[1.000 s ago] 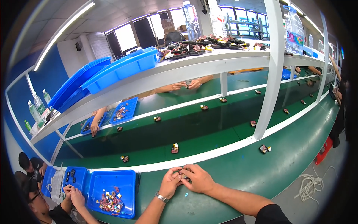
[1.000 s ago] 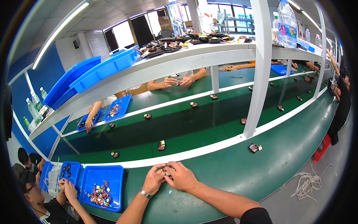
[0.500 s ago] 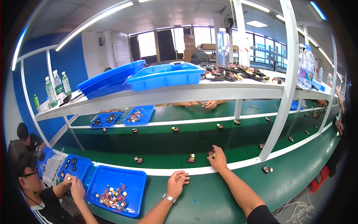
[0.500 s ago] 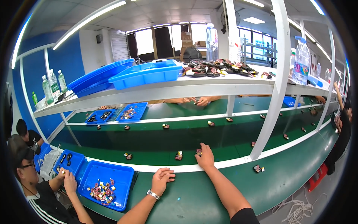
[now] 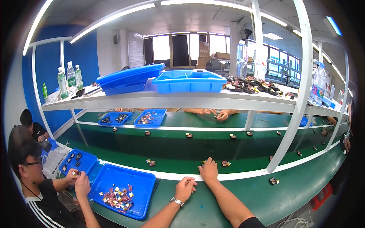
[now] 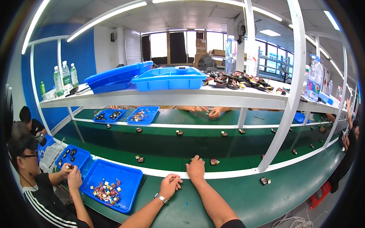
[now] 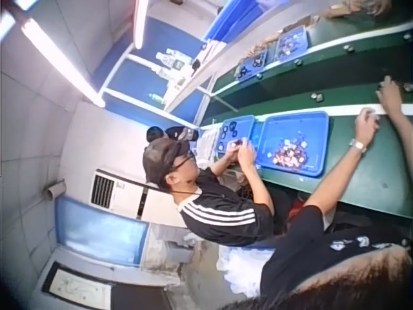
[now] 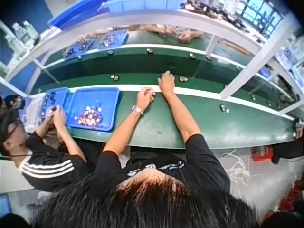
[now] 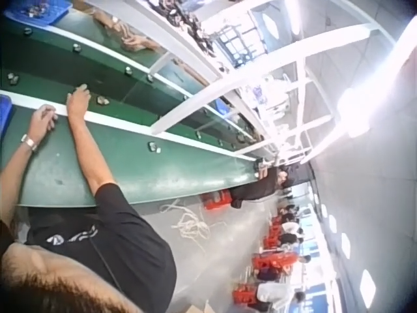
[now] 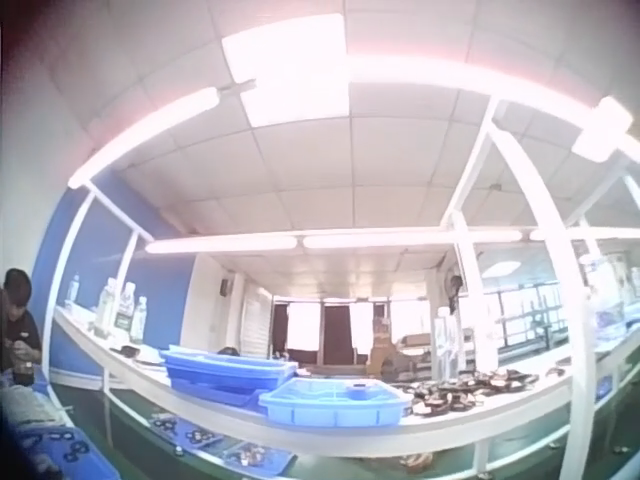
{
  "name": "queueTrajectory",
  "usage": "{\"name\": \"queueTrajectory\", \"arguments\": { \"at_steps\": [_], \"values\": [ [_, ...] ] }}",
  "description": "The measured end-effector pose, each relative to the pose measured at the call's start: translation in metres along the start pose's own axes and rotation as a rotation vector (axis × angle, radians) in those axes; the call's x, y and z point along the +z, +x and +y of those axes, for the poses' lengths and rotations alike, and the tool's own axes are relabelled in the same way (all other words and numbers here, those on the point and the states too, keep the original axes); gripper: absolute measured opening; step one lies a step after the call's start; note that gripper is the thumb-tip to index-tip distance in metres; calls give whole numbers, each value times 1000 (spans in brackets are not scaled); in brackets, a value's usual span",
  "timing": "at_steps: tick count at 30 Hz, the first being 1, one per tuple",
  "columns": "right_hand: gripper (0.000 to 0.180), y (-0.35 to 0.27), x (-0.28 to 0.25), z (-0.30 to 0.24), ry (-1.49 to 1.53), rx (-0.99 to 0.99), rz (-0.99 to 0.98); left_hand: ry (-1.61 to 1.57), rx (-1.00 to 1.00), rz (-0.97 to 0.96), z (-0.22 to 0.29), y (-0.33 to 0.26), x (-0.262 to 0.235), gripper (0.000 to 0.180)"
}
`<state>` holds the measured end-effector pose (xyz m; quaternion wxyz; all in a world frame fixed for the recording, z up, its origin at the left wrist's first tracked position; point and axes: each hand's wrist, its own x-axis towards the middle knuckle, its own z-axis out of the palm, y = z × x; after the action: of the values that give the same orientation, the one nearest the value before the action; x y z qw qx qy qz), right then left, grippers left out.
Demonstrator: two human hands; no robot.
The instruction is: Assemble small electronic or mechanical components on a factory production line.
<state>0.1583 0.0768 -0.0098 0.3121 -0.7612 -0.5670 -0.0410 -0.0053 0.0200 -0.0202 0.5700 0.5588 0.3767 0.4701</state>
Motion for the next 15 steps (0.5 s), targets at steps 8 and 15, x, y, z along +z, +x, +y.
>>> {"name": "queueTrajectory", "arguments": {
  "at_steps": [8, 15],
  "values": [
    [61, -58, -62, 44, 714, -201, -191, -50, -99, -99, 1, 0, -9, 28],
    [61, -88, -132, 41, 641, -456, -400, -208, -390, -600, 20, -7, -7, 45]
  ]
}}
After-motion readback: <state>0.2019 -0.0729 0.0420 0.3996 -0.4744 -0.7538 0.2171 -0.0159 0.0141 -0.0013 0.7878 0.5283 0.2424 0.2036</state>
